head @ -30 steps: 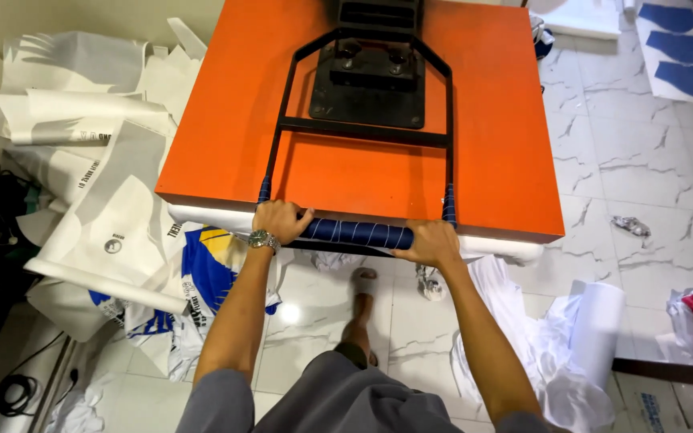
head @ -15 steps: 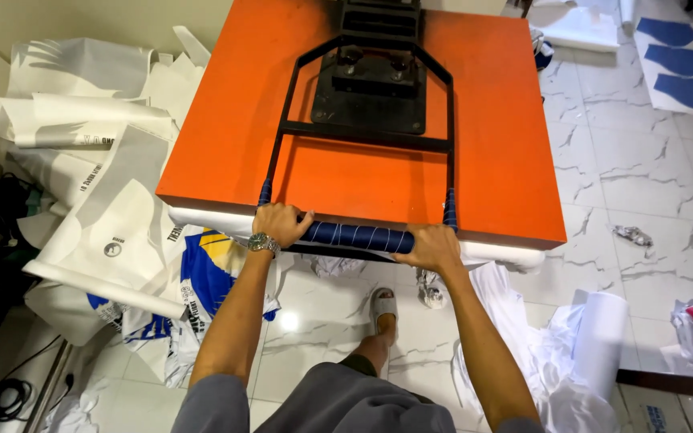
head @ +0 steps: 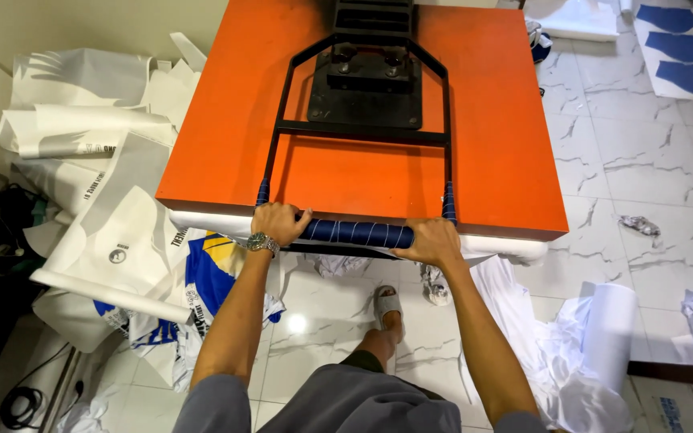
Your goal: Operating a heat press machine to transfer designs from printed sheets onto fabric.
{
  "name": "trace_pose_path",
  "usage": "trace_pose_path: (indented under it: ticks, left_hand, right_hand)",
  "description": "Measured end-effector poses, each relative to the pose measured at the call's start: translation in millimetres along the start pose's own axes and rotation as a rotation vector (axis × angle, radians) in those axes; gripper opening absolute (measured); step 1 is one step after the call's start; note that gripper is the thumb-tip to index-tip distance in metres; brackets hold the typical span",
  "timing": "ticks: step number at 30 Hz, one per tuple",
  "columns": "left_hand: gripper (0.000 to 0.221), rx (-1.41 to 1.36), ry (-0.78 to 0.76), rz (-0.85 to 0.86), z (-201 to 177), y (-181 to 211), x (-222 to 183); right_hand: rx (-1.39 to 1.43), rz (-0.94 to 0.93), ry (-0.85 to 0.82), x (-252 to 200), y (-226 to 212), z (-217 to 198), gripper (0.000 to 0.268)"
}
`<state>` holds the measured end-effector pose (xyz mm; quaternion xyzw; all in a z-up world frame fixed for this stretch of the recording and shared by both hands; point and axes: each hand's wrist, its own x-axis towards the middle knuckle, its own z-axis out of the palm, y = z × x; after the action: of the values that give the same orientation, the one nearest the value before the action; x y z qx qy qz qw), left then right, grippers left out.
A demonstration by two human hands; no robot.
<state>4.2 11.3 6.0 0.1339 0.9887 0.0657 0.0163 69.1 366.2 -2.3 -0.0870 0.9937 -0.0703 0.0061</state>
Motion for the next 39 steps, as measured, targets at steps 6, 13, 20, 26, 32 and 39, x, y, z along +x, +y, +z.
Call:
trace_pose_path:
  ticks: [6, 13, 20, 26, 32, 39]
  left_hand:
    - [0.071, -0.005, 0.001, 0.003, -5.2, 2.1, 0.7]
    - [0.07, -0.029, 0.003, 0.015, -9.4, 3.4, -1.6]
    - [0.072, -0.029, -0.017, 0.005, -11.8, 4.1, -2.1]
    - [0.073, -0.035, -0.011, 0.016, -8.1, 1.3, -0.3]
    - [0.074, -0.035, -0.007, 0.012, -10.0, 2.7, -0.9]
    - [0.071, -0.042, -0.022, 0.011, -12.9, 3.3, -1.9]
  right_hand:
    - [0.013, -0.012, 0.019, 2.5, 3.7, 5.1, 0.067]
    - [-0.014, -0.023, 0.023, 4.0, 7.0, 9.4, 0.072]
    - [0.008, -0.019, 0.027, 2.5, 4.1, 5.5, 0.065]
    - [0.008, -0.01, 0.041, 1.0, 1.2, 3.7, 0.067]
    - [0.018, -0.009, 0.044, 1.3, 1.7, 4.9, 0.066]
    - [0.026, -0.017, 0.063, 3.1, 5.1, 10.3, 0.066]
